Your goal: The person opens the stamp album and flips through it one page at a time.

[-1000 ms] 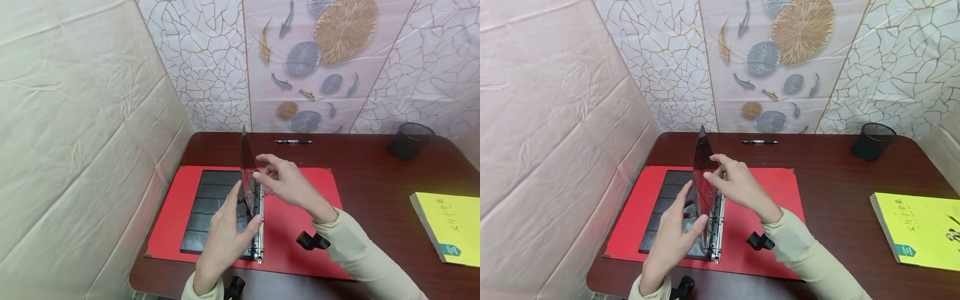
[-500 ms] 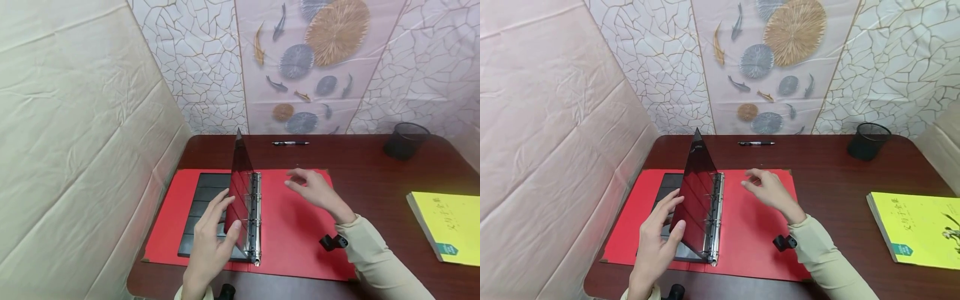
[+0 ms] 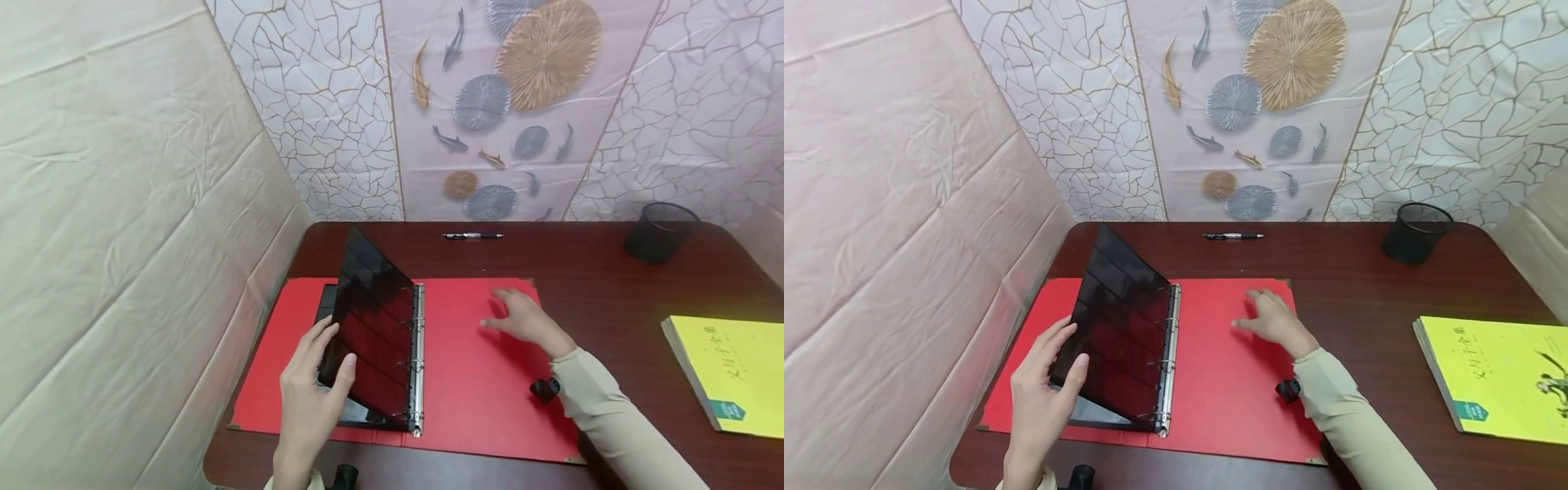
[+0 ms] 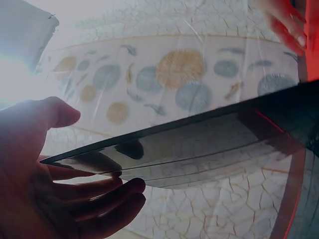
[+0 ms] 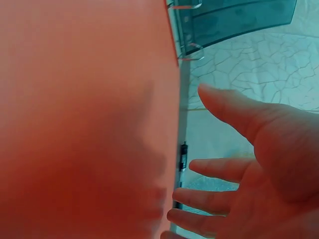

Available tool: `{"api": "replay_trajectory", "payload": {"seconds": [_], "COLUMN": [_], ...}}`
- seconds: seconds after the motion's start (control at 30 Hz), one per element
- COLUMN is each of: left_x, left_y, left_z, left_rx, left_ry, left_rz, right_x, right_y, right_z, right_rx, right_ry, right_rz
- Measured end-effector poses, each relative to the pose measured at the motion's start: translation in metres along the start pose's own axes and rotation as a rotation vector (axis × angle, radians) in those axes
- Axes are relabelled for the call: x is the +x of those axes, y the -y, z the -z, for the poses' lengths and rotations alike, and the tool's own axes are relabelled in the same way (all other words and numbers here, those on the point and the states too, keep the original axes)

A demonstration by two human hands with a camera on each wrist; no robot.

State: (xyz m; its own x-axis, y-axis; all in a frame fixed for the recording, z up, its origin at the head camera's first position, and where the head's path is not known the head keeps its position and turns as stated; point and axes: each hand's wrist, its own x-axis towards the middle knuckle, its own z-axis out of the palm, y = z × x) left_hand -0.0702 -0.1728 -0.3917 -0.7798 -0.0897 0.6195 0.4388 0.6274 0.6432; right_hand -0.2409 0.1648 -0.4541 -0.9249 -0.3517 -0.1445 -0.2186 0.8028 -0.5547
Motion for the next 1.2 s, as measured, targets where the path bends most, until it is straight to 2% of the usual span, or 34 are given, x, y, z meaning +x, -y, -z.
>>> {"api": "replay_trajectory", "payload": {"seconds": [0.23, 0.57, 0.77, 0.97, 1.1, 1.2], "left_x": [-0.004, -0.011, -0.020, -0.026, -0.028, -0.027], "left_y": [0.016, 0.041, 0.051, 0.059, 0.061, 0.063], "left_z": [0.005, 0.012, 0.010, 0.005, 0.007, 0.009], "left_rx": [0.042, 0.125, 0.158, 0.140, 0.136, 0.173], "left_ry": [-0.071, -0.105, -0.104, -0.095, -0.101, -0.076], "left_rz": [0.031, 0.155, 0.288, 0.422, 0.510, 0.576], "right_x": [0.004, 0.013, 0.011, 0.009, 0.009, 0.009], "right_y": [-0.005, -0.005, -0.005, -0.006, -0.004, -0.002], "right_z": [-0.004, -0.010, -0.008, -0.005, -0.007, -0.009], "right_rx": [-0.064, -0.112, -0.131, -0.136, -0.140, -0.144], "right_ry": [0.031, 0.050, 0.068, 0.079, 0.081, 0.079], "right_rz": [-0.011, -0.022, -0.030, -0.039, -0.041, -0.045]}}
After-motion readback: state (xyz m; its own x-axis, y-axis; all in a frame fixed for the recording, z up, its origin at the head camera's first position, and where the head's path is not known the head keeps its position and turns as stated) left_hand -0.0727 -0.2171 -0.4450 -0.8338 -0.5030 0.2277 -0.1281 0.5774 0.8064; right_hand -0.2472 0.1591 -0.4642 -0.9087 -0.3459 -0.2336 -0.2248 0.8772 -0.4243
